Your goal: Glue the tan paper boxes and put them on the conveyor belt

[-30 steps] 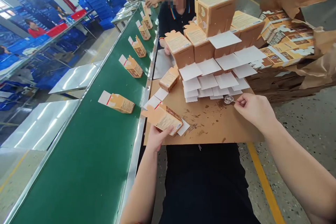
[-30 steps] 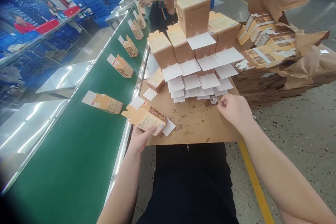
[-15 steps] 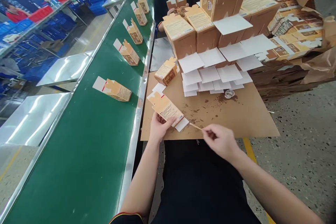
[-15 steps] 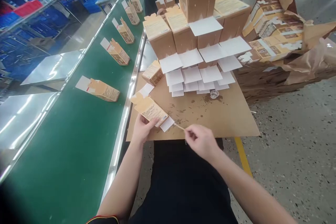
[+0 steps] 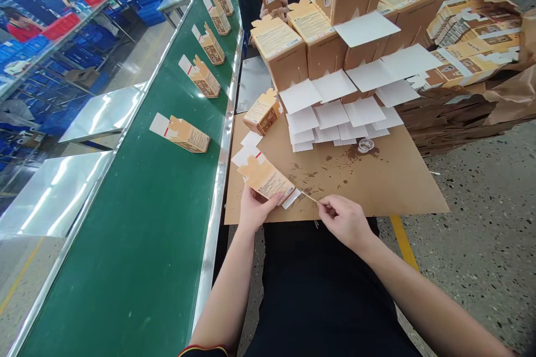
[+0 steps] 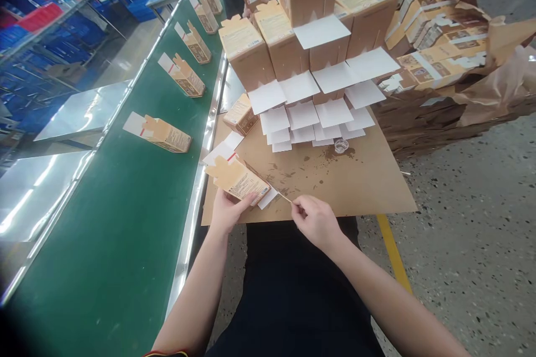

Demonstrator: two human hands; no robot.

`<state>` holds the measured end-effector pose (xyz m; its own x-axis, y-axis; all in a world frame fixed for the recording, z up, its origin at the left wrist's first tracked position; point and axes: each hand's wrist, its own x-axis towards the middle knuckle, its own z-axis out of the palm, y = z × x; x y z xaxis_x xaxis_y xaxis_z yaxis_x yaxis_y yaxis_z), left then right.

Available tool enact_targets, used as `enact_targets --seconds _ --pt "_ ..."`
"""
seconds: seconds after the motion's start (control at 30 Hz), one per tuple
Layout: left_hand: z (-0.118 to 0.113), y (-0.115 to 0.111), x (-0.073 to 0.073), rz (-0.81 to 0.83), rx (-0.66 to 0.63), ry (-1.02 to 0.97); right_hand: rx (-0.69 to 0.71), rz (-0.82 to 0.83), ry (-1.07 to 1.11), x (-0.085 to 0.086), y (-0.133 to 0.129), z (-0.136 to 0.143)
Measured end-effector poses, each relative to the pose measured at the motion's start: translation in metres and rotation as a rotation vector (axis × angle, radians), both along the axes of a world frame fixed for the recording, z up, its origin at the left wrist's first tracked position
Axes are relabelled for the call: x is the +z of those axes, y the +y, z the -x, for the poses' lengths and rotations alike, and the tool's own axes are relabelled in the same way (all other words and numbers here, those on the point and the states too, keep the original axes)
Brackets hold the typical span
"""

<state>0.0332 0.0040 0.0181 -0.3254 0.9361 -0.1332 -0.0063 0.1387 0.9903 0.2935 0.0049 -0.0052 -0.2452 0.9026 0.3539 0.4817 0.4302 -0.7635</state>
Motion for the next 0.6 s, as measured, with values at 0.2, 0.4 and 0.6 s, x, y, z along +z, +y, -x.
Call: enact_targets --seconds 0.2,0.4,0.6 --pt "-0.014 -0.017 -0.002 0.015 -0.014 0.199 -0.147 0.080 0.046 0.015 0.001 -0.022" --pt "-0.019 -0.017 0.001 0.034 -0.031 0.344 -0.185 0.090 0.095 0.023 -0.003 -0.031" --pt "-0.022 -0.017 -0.003 -0.002 -0.021 0.332 -0.195 0.089 0.122 0.026 0.003 -0.028"
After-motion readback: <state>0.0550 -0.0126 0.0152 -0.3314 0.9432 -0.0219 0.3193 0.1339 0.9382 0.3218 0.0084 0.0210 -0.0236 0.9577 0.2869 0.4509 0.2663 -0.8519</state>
